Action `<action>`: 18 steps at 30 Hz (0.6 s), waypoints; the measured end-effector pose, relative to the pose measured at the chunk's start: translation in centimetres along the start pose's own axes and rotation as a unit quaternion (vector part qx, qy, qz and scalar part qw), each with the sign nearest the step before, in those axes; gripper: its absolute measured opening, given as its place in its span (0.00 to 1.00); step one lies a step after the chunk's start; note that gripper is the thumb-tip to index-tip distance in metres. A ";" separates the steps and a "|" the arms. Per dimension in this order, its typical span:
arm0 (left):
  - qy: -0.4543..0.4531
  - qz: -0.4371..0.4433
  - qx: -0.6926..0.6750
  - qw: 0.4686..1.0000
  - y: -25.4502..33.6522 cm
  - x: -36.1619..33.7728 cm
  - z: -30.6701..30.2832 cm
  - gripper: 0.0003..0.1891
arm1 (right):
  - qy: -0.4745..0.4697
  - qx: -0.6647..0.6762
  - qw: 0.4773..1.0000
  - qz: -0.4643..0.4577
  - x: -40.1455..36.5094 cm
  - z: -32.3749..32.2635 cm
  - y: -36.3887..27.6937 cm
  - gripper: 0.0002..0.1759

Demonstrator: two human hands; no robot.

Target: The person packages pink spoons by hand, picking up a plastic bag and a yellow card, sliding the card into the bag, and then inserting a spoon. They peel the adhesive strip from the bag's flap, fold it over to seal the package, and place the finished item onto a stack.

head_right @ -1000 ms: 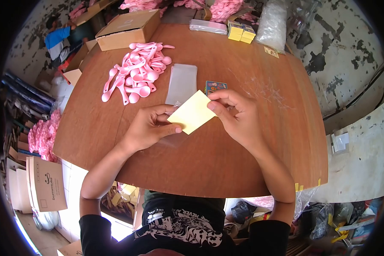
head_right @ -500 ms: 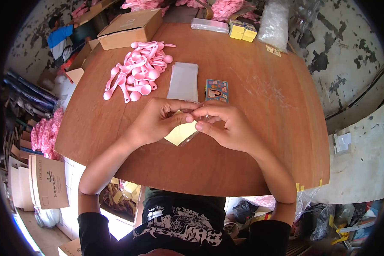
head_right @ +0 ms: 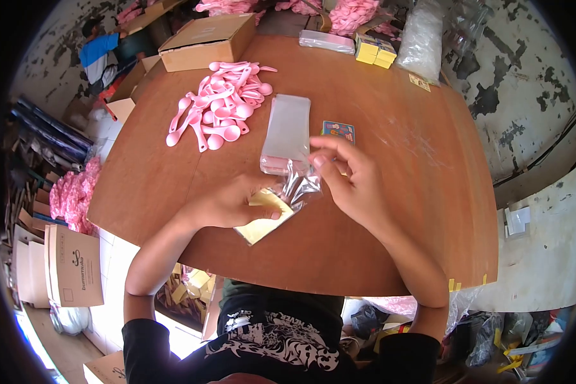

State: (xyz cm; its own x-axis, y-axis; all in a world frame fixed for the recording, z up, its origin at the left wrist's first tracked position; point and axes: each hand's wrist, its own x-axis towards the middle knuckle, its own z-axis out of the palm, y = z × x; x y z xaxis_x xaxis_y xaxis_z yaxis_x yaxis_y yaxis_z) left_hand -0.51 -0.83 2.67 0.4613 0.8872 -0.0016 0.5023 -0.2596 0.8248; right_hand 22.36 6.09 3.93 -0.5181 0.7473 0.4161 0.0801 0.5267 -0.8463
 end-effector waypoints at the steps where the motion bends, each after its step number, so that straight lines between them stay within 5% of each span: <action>1: -0.023 0.011 0.019 0.999 -0.1 -0.2 -0.1 0.18 | 0.048 0.067 0.995 0.051 0.8 1.0 0.2 0.13; 2: -0.077 -0.030 0.002 0.997 -0.1 -0.3 -0.2 0.17 | 0.047 0.067 0.995 0.050 1.7 1.8 0.6 0.13; 3: -0.109 0.000 -0.005 0.994 -0.7 -0.3 -0.2 0.17 | 0.040 -0.096 0.994 -0.030 2.8 2.4 1.0 0.12; 6: -0.159 0.067 -0.014 0.985 -2.0 0.0 0.0 0.17 | -0.014 -0.413 0.879 -0.238 7.1 4.7 3.6 0.16; 10: -0.203 0.106 -0.041 0.973 -1.9 -0.1 0.0 0.19 | -0.053 -0.307 0.949 -0.053 13.6 9.6 6.3 0.10; 18: -0.178 0.116 -0.061 0.975 -2.1 -0.2 0.2 0.18 | -0.068 -0.399 0.912 0.062 19.1 12.2 7.8 0.13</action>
State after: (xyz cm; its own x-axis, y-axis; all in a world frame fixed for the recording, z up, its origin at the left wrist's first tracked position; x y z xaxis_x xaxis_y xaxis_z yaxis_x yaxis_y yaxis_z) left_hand -1.49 -0.58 0.84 0.7880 0.6155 0.0145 0.2729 -0.3703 0.8879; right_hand 2.74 19.51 1.26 -0.5600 0.7924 0.2418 0.7119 0.6095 -0.3488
